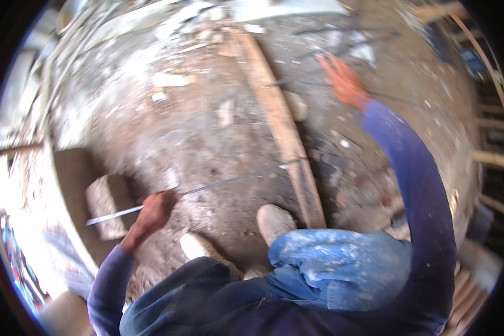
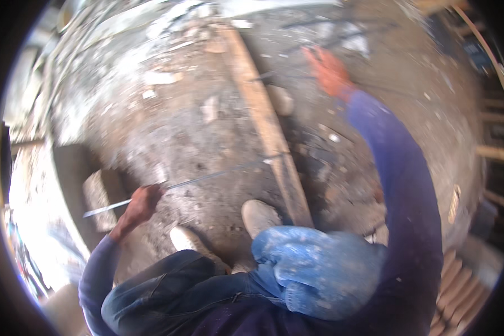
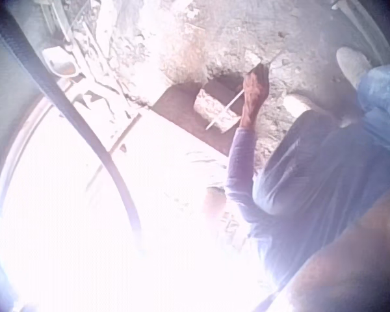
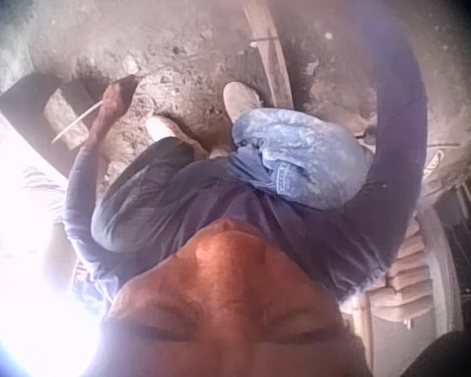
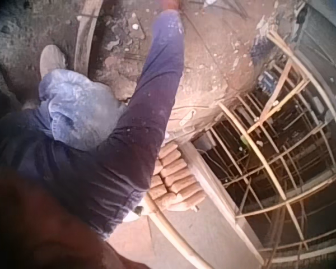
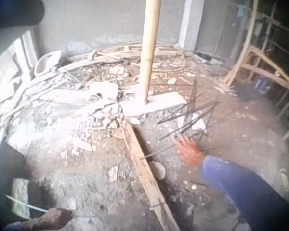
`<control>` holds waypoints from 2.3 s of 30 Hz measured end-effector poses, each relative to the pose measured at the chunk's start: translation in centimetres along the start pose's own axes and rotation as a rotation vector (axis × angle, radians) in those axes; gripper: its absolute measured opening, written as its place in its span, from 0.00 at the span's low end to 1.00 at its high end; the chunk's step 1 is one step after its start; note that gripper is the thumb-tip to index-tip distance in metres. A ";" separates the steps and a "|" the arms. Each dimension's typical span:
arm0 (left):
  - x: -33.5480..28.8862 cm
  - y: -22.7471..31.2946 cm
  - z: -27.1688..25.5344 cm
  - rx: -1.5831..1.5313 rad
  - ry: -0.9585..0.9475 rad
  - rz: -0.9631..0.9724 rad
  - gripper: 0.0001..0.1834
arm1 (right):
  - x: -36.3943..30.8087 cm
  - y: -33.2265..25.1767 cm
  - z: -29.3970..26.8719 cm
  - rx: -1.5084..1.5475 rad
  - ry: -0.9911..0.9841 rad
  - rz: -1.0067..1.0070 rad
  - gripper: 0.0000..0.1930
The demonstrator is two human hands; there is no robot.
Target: The person uses an angle grinder to cut several steel rods on a construction site. They hold each rod with one hand while operating the grinder with the other, producing sparks as the metal is severed. Cut pieces are set aside on the ground.
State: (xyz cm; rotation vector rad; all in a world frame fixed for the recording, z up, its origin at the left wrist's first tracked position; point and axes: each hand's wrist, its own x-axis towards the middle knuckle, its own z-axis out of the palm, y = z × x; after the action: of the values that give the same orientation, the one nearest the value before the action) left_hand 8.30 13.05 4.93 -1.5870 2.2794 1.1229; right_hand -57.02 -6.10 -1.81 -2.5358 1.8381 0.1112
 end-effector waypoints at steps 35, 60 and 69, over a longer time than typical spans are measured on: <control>-3.1 3.5 3.8 0.232 0.440 0.194 0.27 | 5.3 -41.3 -14.0 0.636 -0.259 -0.665 0.22; -12.5 4.0 9.9 -0.774 0.487 -0.630 0.28 | 9.5 -42.2 -6.9 0.645 -0.470 -0.592 0.31; -10.7 5.7 11.6 -0.399 0.409 -0.458 0.22 | 4.9 -31.3 -4.9 0.616 -0.249 -0.524 0.26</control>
State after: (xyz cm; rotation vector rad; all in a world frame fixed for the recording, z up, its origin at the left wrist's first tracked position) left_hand 4.78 29.44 4.90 -2.5328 1.7897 1.2625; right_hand -25.49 -1.17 1.69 -2.3107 0.8894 -0.1211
